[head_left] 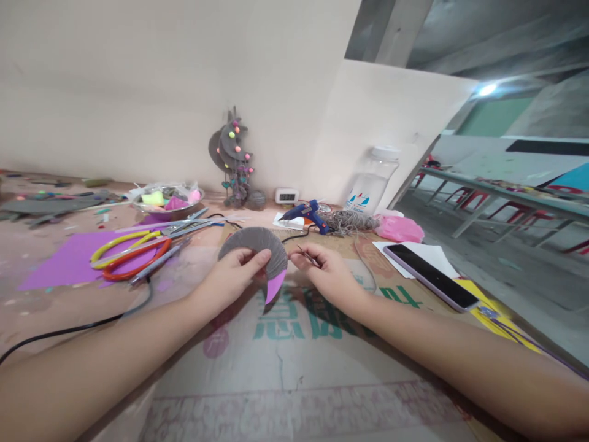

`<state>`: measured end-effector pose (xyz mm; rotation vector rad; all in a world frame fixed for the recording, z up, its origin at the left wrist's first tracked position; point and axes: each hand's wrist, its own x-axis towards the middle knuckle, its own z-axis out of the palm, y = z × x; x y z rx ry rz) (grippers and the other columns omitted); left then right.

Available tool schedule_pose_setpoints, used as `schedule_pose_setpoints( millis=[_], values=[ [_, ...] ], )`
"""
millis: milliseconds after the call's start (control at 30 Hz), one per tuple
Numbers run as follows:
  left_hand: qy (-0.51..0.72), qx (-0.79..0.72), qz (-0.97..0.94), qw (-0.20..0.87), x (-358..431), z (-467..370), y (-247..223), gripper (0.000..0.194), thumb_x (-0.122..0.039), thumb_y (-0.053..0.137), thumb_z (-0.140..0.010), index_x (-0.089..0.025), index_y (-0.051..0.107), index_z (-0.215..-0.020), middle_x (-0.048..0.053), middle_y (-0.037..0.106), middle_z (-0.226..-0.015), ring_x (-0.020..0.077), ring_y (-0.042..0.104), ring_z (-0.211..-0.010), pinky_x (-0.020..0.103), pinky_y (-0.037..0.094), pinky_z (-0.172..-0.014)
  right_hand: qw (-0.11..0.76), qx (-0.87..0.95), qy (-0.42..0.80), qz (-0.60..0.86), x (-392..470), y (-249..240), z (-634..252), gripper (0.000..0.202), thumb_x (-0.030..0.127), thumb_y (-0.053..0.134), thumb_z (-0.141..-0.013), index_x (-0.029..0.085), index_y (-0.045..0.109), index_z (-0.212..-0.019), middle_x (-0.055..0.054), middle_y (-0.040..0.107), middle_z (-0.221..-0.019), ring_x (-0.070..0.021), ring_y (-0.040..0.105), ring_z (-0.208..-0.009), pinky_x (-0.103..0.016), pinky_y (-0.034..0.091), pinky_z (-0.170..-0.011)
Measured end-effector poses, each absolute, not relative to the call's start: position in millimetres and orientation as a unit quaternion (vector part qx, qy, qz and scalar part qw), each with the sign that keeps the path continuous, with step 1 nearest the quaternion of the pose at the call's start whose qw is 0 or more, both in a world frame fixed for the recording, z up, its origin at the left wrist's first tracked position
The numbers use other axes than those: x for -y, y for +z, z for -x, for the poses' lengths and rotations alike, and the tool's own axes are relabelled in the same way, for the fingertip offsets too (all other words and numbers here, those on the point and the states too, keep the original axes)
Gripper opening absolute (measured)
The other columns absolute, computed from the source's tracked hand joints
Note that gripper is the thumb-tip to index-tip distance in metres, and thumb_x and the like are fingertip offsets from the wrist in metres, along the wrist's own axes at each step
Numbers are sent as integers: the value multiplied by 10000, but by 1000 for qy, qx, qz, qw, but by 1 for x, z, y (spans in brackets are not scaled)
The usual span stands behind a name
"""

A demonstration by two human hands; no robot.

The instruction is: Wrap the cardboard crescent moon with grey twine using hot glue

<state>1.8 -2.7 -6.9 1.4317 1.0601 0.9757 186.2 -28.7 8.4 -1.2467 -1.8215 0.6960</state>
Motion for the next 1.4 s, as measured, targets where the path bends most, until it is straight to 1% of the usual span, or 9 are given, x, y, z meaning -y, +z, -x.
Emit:
schedule_pose_setpoints(
  millis=[167,400,733,800,900,1033,1133,1233,1400],
  values=[
    [399,-435,-680,436,4,0,0,402,-500,586,-748,-181,539,-507,-3,542,-531,141,507,-546,254,389,-545,357,718,319,506,28,5,-184,224,362,530,-814,163,600,-738,25,533,-653,-97,451,-602,-217,349,-575],
    [408,-427,-612,526,2,-1,-8,417,-552,570,-742,-189,523,-543,5,567,-577,156,552,-604,264,427,-583,353,716,356,486,29,3,-184,254,375,501,-827,164,539,-691,35,449,-619,-83,381,-567,-206,328,-539],
    [422,-436,-653,453,3,0,-6,430,-513,532,-789,-191,445,-517,-30,436,-529,123,422,-529,247,320,-494,329,724,374,477,31,5,-179,177,318,547,-795,169,546,-698,42,466,-620,-83,400,-574,-210,344,-560],
    [421,-441,-648,456,3,0,-6,422,-515,535,-784,-192,456,-524,-33,424,-525,123,405,-515,251,305,-484,339,719,375,477,32,6,-180,157,320,560,-789,169,554,-747,30,511,-661,-93,446,-600,-217,376,-579],
    [429,-438,-640,464,4,0,-6,389,-495,546,-782,-191,494,-543,-30,442,-540,123,399,-514,254,301,-482,374,735,325,462,30,10,-186,208,347,551,-805,159,567,-893,-25,591,-830,-140,543,-758,-259,436,-689],
    [435,-440,-613,490,5,-1,-6,371,-467,568,-772,-195,480,-535,-32,440,-533,123,410,-513,246,322,-477,395,769,190,465,22,12,-197,246,344,417,-897,177,567,-998,-66,621,-985,-179,569,-929,-328,436,-834],
    [440,-431,-601,509,5,-2,-6,348,-444,588,-755,-192,488,-537,-30,468,-536,129,451,-534,239,350,-492,378,782,116,482,16,7,-203,239,317,431,-898,200,576,-1047,-65,643,-1043,-191,587,-962,-353,445,-853],
    [438,-423,-609,507,5,-3,-6,314,-403,588,-753,-180,516,-544,-27,496,-548,132,485,-561,239,371,-525,363,795,82,479,13,4,-206,247,305,454,-892,212,591,-1076,-57,660,-1050,-192,602,-961,-354,465,-840],
    [424,-433,-618,500,6,-3,-7,290,-377,576,-749,-180,507,-549,-26,495,-571,136,490,-595,243,378,-555,389,792,39,469,13,5,-208,243,305,476,-883,203,629,-1043,-59,685,-1013,-188,628,-926,-337,491,-815]
  ],
)
